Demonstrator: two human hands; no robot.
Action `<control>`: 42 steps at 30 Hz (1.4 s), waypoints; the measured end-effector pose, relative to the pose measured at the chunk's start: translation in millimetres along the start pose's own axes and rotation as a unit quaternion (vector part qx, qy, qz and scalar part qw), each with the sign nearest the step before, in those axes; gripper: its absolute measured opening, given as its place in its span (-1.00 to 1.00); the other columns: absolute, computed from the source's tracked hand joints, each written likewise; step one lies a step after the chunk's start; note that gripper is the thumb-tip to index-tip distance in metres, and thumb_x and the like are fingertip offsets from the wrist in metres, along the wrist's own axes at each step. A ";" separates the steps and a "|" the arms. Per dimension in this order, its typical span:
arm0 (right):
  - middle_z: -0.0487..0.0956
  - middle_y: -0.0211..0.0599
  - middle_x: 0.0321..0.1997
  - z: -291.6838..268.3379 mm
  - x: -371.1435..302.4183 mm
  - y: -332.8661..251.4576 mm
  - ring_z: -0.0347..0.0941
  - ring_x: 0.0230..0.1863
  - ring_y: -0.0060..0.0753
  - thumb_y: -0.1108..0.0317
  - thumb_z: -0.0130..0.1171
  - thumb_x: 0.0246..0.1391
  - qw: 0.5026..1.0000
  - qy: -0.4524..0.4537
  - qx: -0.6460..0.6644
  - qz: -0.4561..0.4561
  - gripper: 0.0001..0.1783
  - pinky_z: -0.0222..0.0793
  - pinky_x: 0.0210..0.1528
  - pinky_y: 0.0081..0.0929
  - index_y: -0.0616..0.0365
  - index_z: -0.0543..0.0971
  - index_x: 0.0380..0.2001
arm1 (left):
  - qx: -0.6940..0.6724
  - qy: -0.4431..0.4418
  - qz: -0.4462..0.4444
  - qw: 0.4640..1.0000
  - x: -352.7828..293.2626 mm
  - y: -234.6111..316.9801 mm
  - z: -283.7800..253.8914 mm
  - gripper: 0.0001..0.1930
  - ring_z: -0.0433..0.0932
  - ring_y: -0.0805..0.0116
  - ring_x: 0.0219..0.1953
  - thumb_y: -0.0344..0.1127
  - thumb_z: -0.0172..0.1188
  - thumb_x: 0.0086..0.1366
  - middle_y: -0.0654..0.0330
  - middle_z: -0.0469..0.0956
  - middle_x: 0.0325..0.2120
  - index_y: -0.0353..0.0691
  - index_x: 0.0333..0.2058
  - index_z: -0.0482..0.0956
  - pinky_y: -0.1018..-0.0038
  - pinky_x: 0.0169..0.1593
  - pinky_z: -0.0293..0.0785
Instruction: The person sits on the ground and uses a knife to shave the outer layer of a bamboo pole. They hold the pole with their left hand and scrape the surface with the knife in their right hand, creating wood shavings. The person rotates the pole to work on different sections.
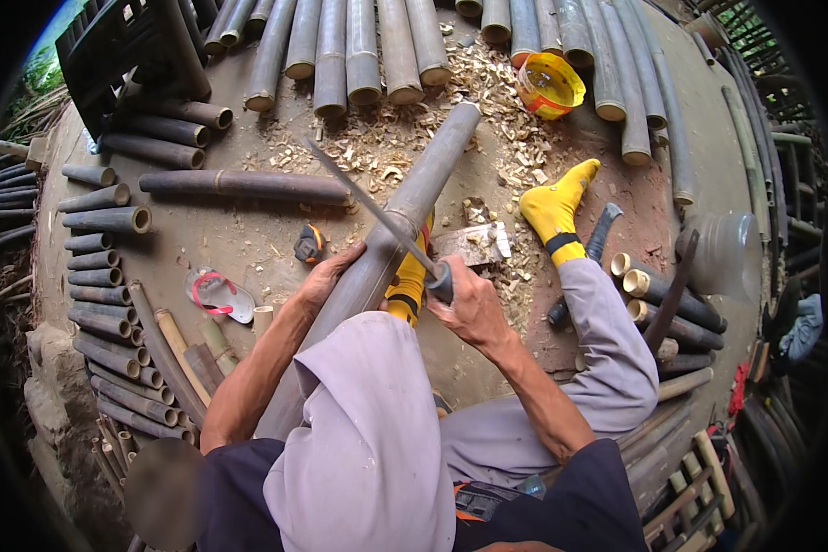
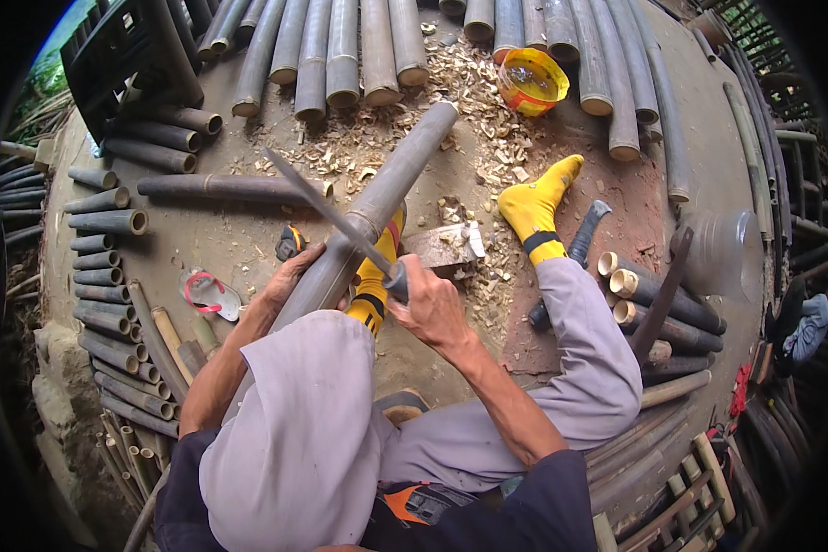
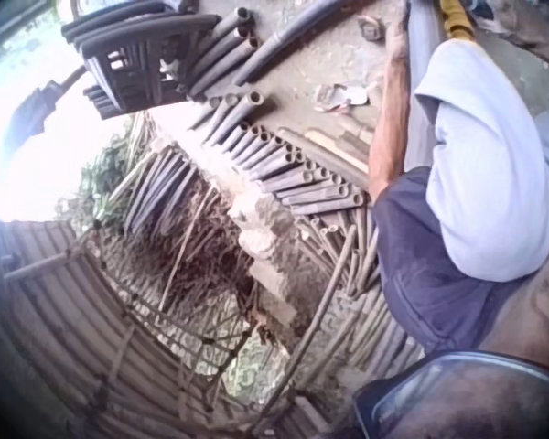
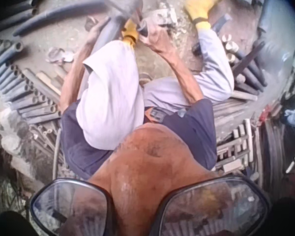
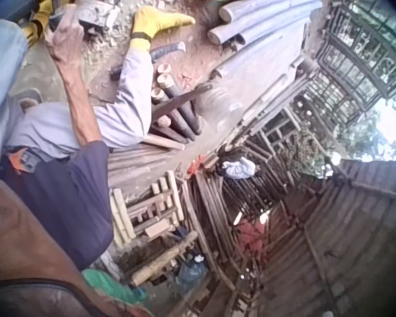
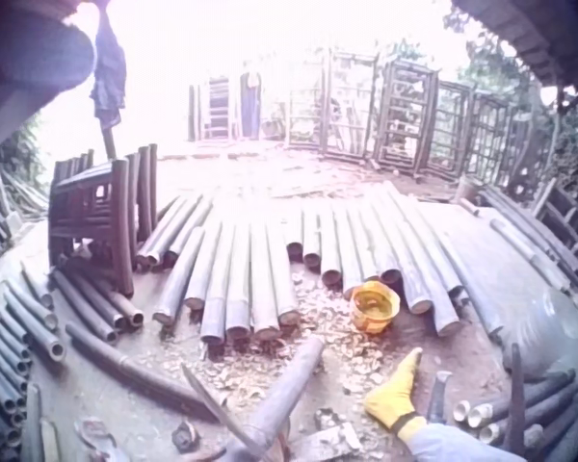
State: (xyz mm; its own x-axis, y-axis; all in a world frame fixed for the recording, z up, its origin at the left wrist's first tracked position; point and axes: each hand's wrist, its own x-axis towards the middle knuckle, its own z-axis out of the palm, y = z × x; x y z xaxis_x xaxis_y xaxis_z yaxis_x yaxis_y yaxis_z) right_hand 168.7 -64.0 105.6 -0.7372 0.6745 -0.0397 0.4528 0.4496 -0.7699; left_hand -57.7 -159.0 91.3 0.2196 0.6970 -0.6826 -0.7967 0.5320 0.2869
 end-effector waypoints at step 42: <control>0.55 0.04 -0.54 25.8 38.4 11.1 0.56 -0.50 0.04 0.35 0.30 -0.19 0.997 -0.079 -0.004 -0.017 -0.61 0.50 -0.43 -0.18 0.16 0.34 -0.31 | -0.126 -0.110 -0.022 0.986 5.0 -9.6 -34.1 -0.41 0.59 0.09 -0.38 0.11 0.02 0.24 -0.08 0.54 -0.32 -0.30 0.03 0.38 0.24 -0.32 0.60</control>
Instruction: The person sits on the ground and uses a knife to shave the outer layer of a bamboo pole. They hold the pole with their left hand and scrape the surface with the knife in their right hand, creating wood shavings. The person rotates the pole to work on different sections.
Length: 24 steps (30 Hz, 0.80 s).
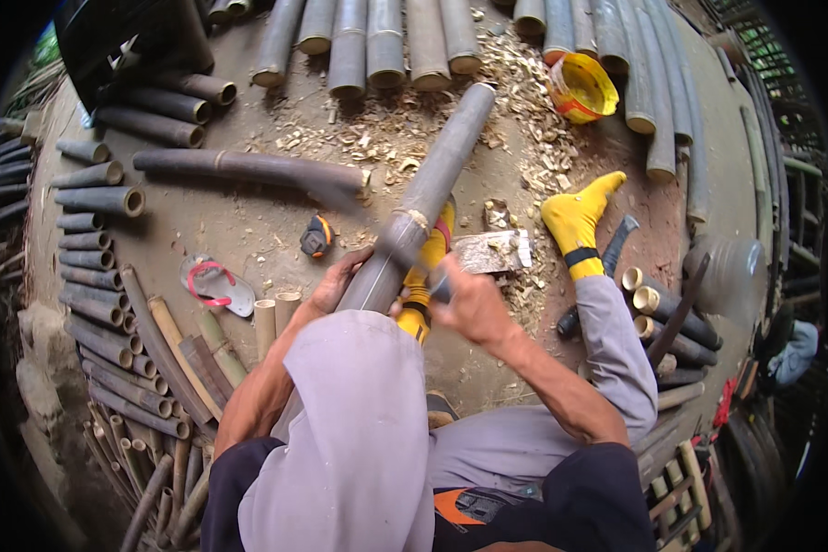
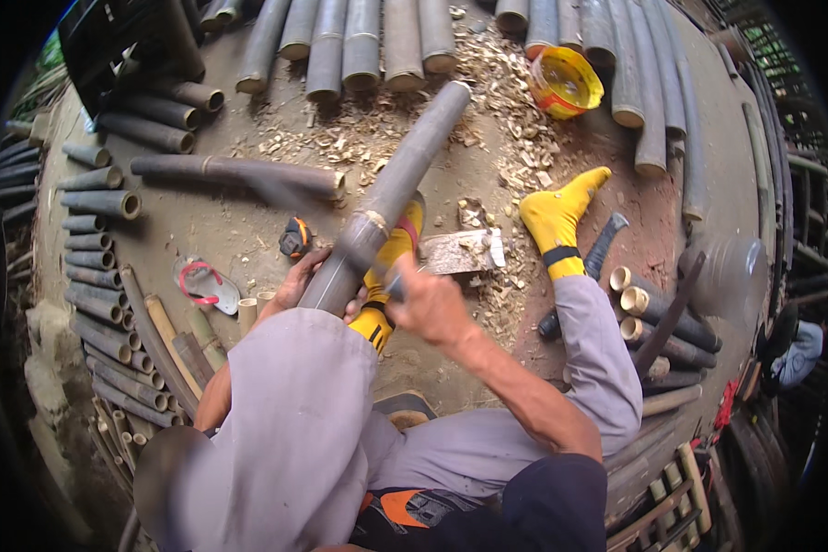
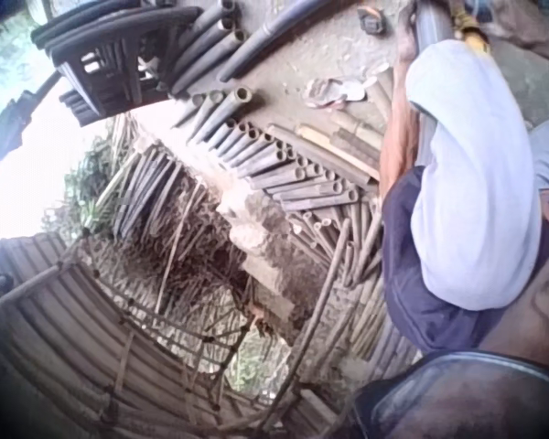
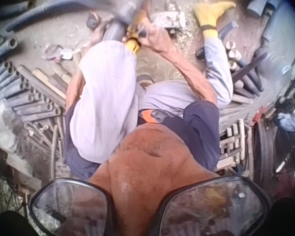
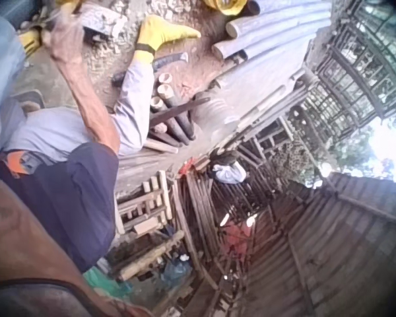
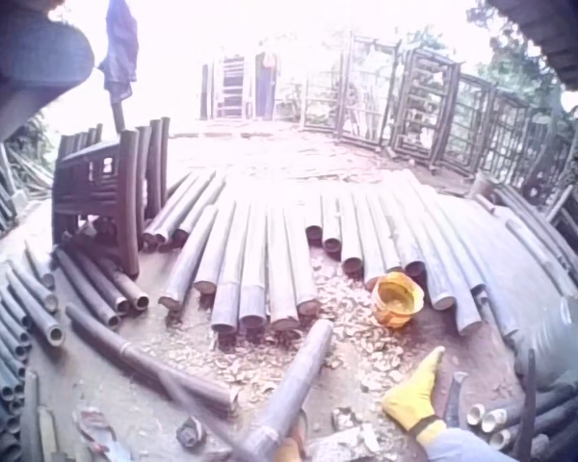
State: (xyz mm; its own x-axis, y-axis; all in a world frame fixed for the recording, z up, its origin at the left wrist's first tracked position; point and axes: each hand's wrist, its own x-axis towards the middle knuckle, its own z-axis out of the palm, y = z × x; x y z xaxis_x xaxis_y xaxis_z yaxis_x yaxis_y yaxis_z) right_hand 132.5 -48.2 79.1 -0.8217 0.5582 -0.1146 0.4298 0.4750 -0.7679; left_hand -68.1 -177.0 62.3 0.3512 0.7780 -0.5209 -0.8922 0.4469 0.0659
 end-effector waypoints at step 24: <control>0.55 0.07 -0.55 -21.6 49.7 44.0 0.53 -0.54 0.07 0.41 0.24 -0.16 0.985 0.075 0.018 0.157 -0.67 0.49 -0.47 -0.19 0.20 0.33 -0.33 | -0.045 0.077 0.030 0.996 -0.7 -18.3 -19.0 -0.38 0.58 0.04 -0.33 0.11 0.07 0.21 -0.17 0.50 -0.27 -0.29 0.06 0.33 0.25 -0.31 0.57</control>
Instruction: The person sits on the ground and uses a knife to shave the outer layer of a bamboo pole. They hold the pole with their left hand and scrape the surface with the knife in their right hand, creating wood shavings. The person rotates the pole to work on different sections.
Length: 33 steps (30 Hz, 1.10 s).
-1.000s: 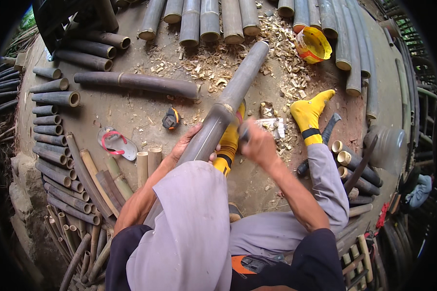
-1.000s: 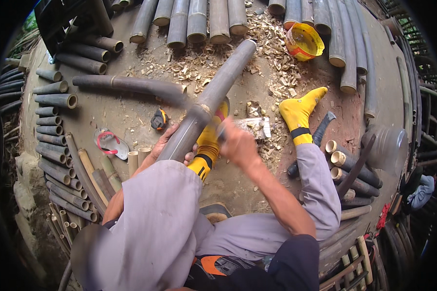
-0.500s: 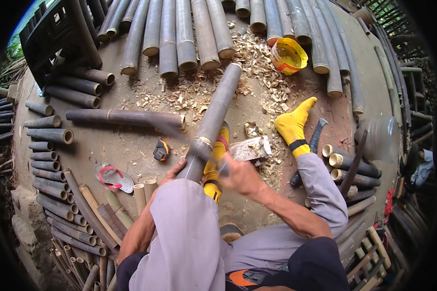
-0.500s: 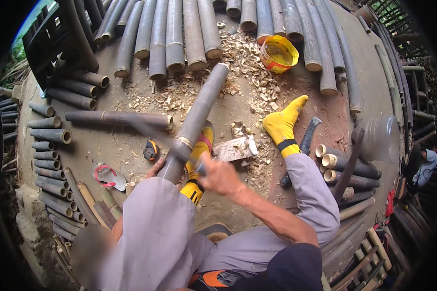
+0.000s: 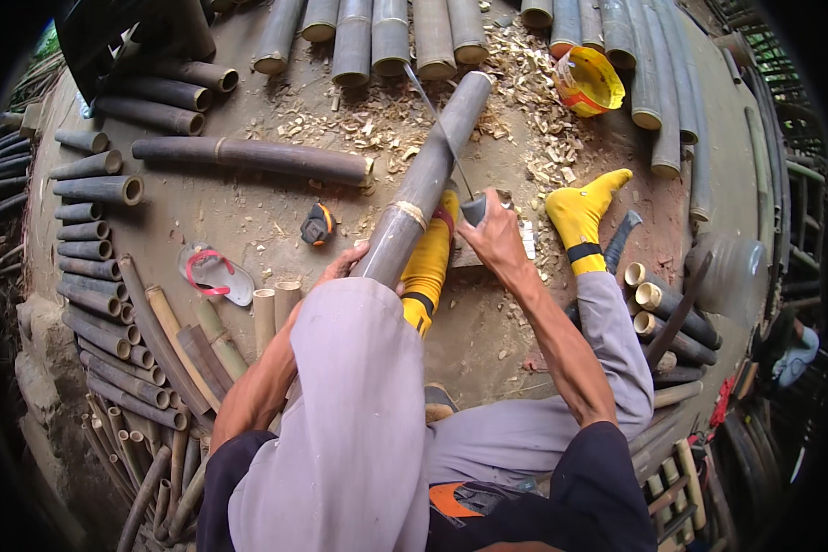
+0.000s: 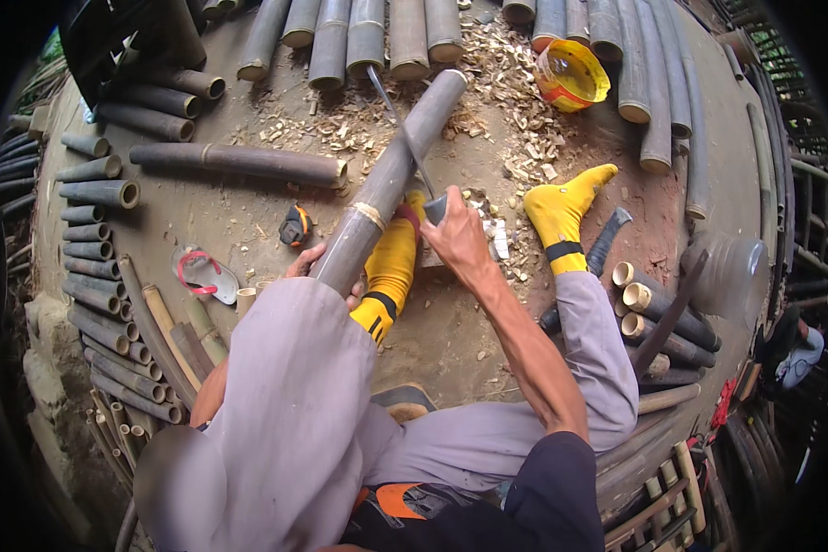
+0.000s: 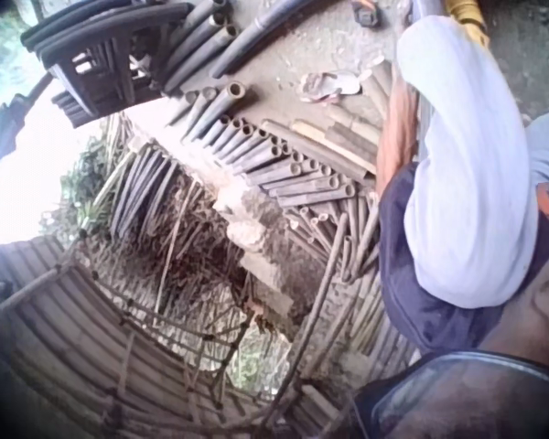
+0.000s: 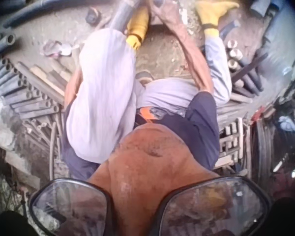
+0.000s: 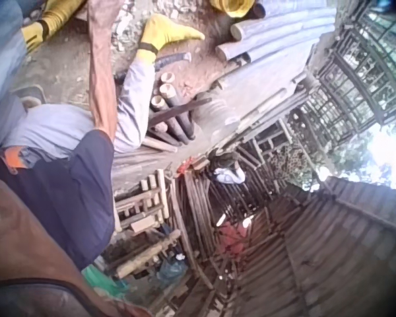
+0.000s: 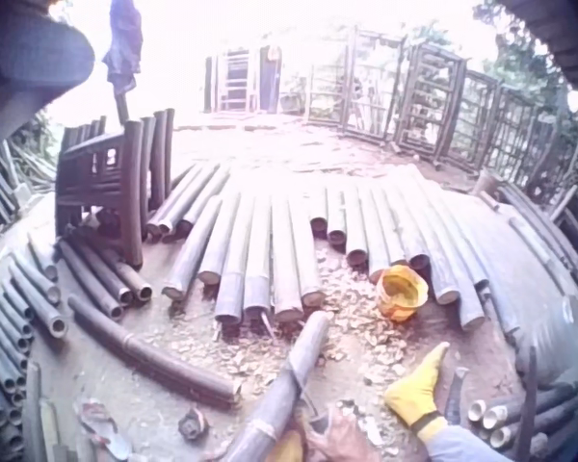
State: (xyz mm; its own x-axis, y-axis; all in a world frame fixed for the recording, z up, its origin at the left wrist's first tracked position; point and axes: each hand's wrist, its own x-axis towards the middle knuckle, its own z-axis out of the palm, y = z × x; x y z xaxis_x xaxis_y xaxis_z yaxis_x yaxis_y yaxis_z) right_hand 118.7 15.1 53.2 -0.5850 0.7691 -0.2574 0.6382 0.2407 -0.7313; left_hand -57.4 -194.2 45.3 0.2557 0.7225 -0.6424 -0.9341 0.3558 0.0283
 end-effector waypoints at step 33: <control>0.54 0.04 -0.57 34.2 -47.3 -17.9 0.54 -0.50 0.09 0.45 0.19 -0.20 0.962 -0.074 -0.121 -0.234 -0.66 0.50 -0.43 -0.07 0.11 0.31 -0.32 | 0.070 0.058 -0.009 0.996 11.9 15.8 -14.9 -0.38 0.60 0.07 -0.42 0.16 -0.03 0.26 -0.15 0.55 -0.35 -0.30 0.04 0.36 0.26 -0.40 0.57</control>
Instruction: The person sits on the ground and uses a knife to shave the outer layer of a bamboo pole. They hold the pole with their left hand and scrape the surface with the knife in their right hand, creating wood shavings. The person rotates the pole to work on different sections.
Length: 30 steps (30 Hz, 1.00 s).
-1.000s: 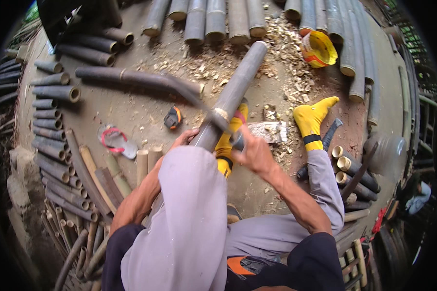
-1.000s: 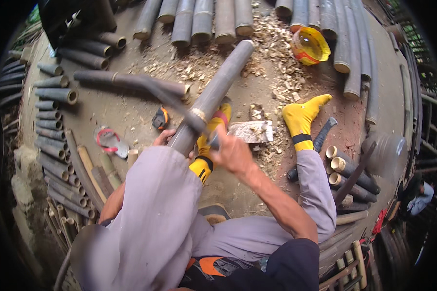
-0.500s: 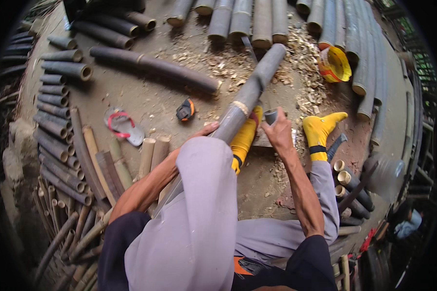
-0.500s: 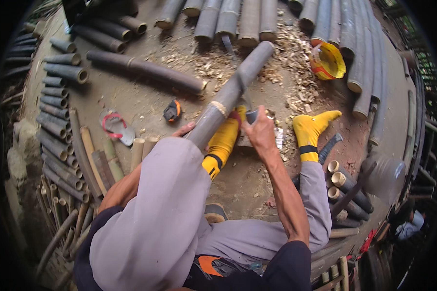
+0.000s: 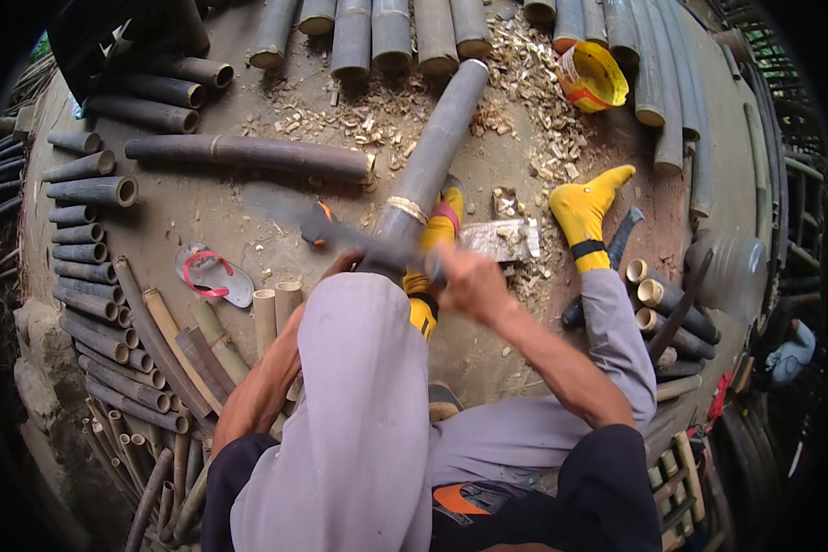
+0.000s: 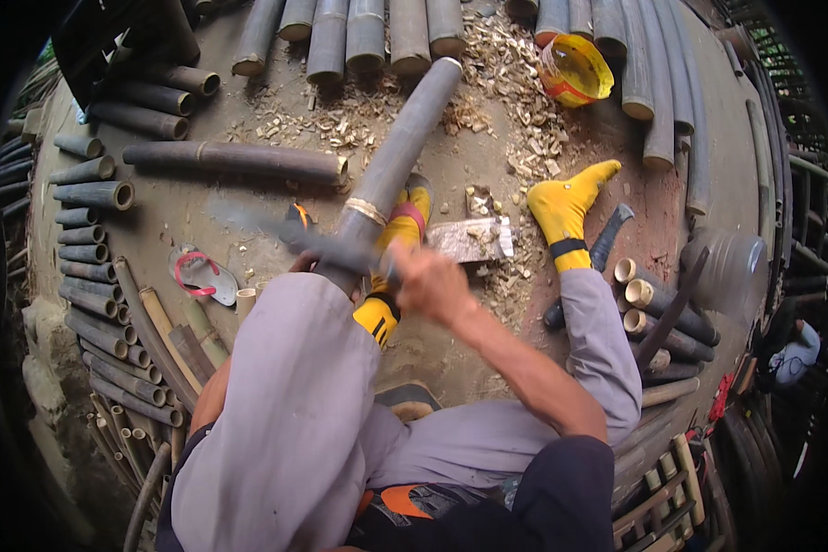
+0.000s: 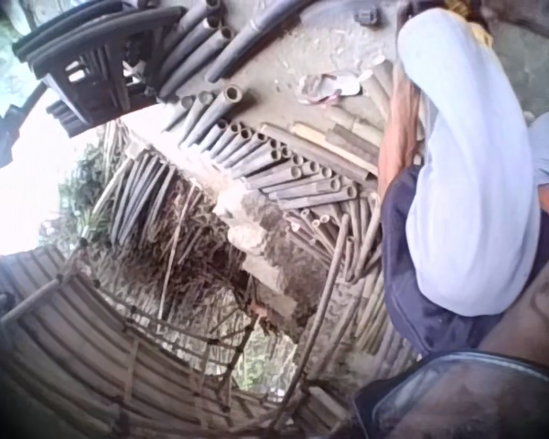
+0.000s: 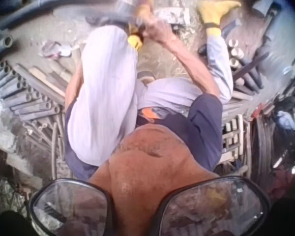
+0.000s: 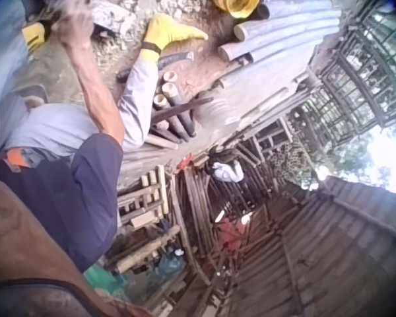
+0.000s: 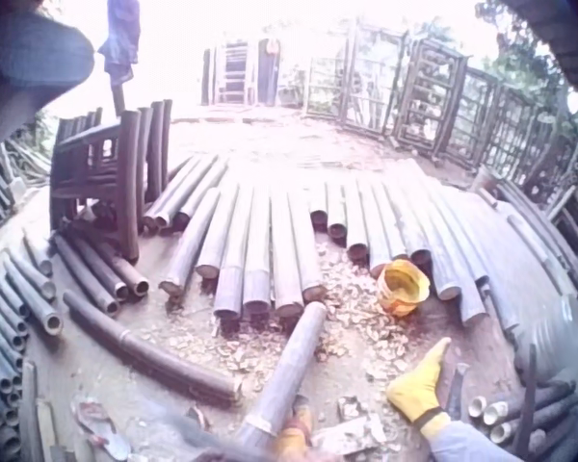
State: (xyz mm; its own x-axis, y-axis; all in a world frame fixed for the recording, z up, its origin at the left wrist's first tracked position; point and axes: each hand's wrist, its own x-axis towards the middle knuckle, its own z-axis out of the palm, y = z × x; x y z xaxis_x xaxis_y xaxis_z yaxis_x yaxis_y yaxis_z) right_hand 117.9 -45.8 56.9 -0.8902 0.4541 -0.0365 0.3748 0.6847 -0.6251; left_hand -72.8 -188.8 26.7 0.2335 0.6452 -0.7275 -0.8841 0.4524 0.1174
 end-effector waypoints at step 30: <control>0.53 0.01 -0.59 -16.5 16.5 21.4 0.53 -0.51 0.11 0.47 0.19 -0.20 0.994 0.043 0.026 0.099 -0.70 0.44 -0.48 -0.08 0.14 0.32 -0.36 | -0.085 -0.058 -0.060 0.993 14.1 -9.8 -21.1 -0.32 0.59 0.02 -0.37 0.16 0.10 0.16 -0.12 0.52 -0.25 -0.32 0.04 0.33 0.23 -0.33 0.60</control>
State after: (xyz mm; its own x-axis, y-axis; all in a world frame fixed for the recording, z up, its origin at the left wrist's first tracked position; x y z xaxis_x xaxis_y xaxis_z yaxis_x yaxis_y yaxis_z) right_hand 115.5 -14.3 55.8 -0.7744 0.6251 -0.0978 0.5243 0.5475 -0.6522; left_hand -69.4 -197.2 1.0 0.3784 0.6638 -0.6451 -0.9000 0.4266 -0.0890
